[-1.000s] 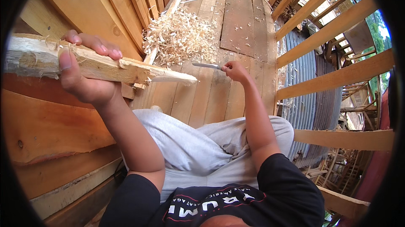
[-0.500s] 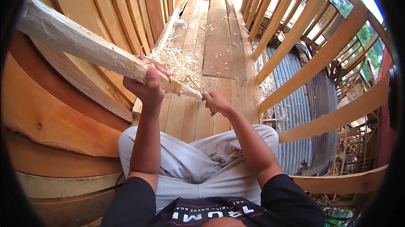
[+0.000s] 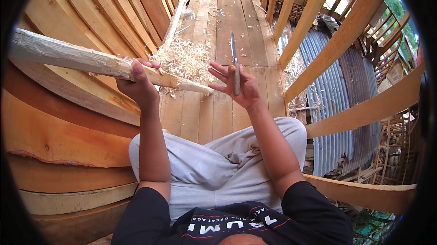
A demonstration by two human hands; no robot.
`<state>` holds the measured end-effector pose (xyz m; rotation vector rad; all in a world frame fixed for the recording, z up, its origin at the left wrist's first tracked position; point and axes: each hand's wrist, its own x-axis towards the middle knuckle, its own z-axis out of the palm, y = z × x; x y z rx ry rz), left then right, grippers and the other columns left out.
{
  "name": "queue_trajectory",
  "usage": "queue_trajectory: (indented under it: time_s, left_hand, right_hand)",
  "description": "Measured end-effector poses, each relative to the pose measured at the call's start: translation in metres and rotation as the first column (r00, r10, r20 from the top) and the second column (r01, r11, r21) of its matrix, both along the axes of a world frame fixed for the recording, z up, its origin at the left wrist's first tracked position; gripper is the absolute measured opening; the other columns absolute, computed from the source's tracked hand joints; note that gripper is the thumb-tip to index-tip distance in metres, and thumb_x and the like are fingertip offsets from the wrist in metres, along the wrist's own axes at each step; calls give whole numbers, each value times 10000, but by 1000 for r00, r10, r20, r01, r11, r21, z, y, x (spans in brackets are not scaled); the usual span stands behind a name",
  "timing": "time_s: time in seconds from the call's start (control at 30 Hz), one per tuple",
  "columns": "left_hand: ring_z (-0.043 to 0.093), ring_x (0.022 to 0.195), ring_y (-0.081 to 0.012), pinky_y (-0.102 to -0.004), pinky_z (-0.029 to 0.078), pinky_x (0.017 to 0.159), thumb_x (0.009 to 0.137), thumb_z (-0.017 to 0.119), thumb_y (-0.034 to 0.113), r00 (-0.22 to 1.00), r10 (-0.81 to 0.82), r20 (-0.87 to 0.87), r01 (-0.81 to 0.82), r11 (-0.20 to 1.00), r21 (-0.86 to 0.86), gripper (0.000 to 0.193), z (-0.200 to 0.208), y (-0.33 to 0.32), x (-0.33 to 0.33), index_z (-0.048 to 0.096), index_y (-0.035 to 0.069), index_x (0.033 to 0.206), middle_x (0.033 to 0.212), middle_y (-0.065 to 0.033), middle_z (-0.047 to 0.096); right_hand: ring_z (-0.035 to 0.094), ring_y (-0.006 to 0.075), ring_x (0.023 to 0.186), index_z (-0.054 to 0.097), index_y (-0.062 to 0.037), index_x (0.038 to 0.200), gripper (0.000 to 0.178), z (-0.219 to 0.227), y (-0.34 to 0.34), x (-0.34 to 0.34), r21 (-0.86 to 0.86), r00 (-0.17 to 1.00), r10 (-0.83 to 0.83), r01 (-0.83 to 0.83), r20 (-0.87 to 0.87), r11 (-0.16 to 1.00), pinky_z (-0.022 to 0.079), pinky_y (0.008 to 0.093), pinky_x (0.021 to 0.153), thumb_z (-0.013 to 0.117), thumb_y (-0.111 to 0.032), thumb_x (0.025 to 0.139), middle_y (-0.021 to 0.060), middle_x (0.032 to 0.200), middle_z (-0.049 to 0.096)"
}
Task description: The person sits on a wooden floor and uses a small knife to carve a piece of wood, peeling away shavings. The person holds the wood in one hand and the knife in the other, working on the same piece throughout the clip.
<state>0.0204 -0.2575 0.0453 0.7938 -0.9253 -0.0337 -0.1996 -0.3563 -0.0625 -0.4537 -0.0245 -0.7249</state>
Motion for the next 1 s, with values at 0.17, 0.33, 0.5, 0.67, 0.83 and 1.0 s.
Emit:
queue_trajectory:
  time_s: [0.17, 0.33, 0.5, 0.67, 0.83, 1.0]
  left_hand:
    - [647, 656, -215, -359, 554, 669, 802, 610, 645, 991, 123, 46, -128, 985, 115, 790, -4, -6, 0, 409, -56, 1106, 759, -99, 573]
    - [620, 669, -212, -366, 553, 668, 813, 579, 666, 994, 75, 79, -83, 992, 98, 812, -1, -11, -10, 386, -61, 1117, 811, -129, 572]
    - [558, 676, -216, -396, 540, 641, 840, 577, 652, 990, 126, 63, -134, 980, 150, 708, 3, -14, -21, 422, -15, 1021, 811, -116, 508]
    - [486, 595, -164, -327, 477, 536, 825, 567, 648, 997, 35, -63, -31, 998, 63, 590, -3, -10, -12, 417, 104, 997, 746, -49, 465]
    - [451, 567, -141, -291, 448, 488, 839, 578, 596, 980, -160, -117, 157, 987, -30, 509, -11, -11, -4, 422, 138, 995, 724, -23, 453]
    - [454, 587, -138, -291, 434, 518, 876, 574, 500, 995, 63, -81, -55, 994, 96, 403, -5, -10, 7, 432, 136, 976, 723, -17, 438]
  right_hand:
    - [243, 409, 1408, 597, -155, 893, 422, 19, -1, -4, -27, 993, 30, -27, 112, 999, 267, 633, 1100, 289, -410, 1025, 252, 1490, 305]
    - [266, 396, 1367, 598, -156, 901, 423, 27, -10, -6, -63, 989, 63, -55, 131, 996, 314, 610, 1050, 293, -423, 1024, 257, 1441, 348]
    - [550, 200, 758, 569, -92, 901, 372, -1, -37, -5, -17, 950, 309, -308, 41, 951, 457, 343, 598, 377, -386, 1024, 119, 963, 581]
    - [454, 129, 559, 592, -45, 927, 333, -8, -7, 34, -326, 454, -172, -288, -874, 900, 343, 283, 494, 464, -346, 993, 58, 736, 548]
    - [634, 411, 941, 637, 82, 876, 405, -40, 6, 56, -448, -59, -574, -563, -817, 695, 473, 468, 814, 444, -261, 970, 288, 986, 653]
    - [577, 481, 824, 596, 68, 860, 394, -10, 34, 79, -743, 305, -682, -363, -665, 562, 445, 519, 754, 396, -246, 989, 295, 848, 616]
